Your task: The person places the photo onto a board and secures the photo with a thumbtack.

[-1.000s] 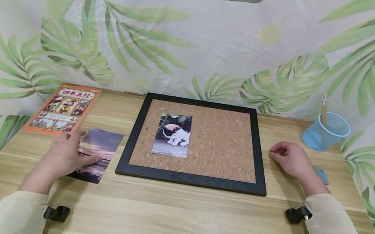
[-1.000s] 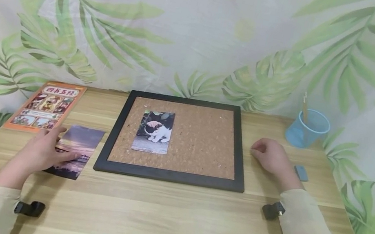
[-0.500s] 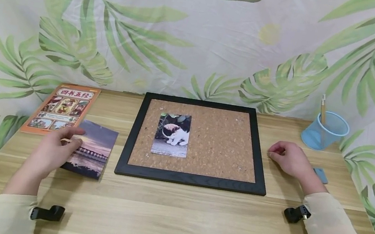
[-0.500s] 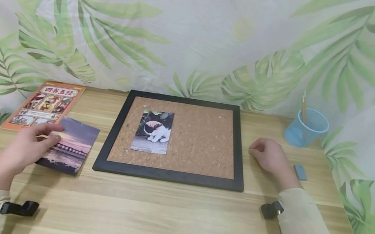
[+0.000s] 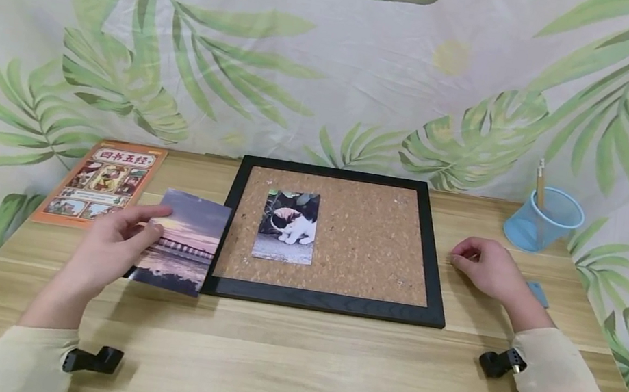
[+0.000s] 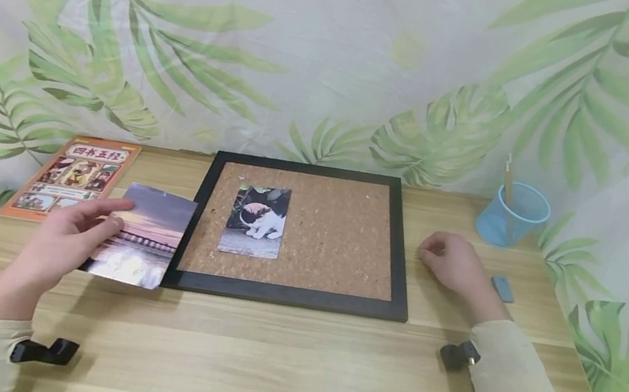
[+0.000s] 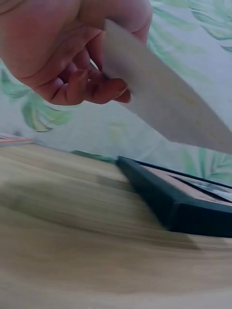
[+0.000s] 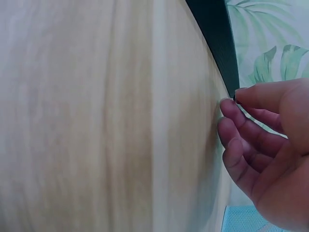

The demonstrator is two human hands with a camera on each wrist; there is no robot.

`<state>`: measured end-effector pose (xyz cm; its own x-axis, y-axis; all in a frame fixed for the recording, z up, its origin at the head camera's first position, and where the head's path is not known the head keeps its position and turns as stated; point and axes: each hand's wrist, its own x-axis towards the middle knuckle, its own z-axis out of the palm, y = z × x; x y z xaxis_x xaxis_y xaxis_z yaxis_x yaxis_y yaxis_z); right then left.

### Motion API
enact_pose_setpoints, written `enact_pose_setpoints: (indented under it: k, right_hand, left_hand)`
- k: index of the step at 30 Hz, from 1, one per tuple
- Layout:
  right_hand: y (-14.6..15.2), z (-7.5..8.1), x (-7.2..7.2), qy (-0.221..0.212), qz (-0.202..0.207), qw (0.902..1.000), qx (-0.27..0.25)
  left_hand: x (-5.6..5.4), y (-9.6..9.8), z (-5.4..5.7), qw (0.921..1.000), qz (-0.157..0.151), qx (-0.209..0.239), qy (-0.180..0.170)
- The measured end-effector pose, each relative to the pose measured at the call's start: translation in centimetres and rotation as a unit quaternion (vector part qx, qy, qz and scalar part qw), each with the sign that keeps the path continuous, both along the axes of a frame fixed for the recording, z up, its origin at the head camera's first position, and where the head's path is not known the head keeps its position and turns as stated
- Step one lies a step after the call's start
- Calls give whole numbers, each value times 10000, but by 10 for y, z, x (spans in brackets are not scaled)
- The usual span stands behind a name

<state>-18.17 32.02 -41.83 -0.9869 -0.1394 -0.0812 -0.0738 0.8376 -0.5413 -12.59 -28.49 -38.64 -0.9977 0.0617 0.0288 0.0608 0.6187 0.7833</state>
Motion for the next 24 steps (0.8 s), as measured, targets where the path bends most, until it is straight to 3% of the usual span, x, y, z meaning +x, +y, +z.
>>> enact_pose_setpoints:
  k: [6, 13, 18, 24]
  right_hand:
    - [0, 5, 5, 33, -25, 10000, -79]
    - [-2, 8, 13, 79, -21, 9999, -135]
    - [-6, 9, 17, 212, -14, 9996, -188]
    - [-10, 8, 20, 311, 10, 9993, -184]
  left_hand:
    - [-11, 38, 3, 9966, -709, 386, -172]
    - [-32, 93, -7, 9832, -1616, 827, -205]
    - [-48, 133, -12, 9782, -1960, 653, -222]
    - [-60, 174, -15, 9742, -2103, 595, -568]
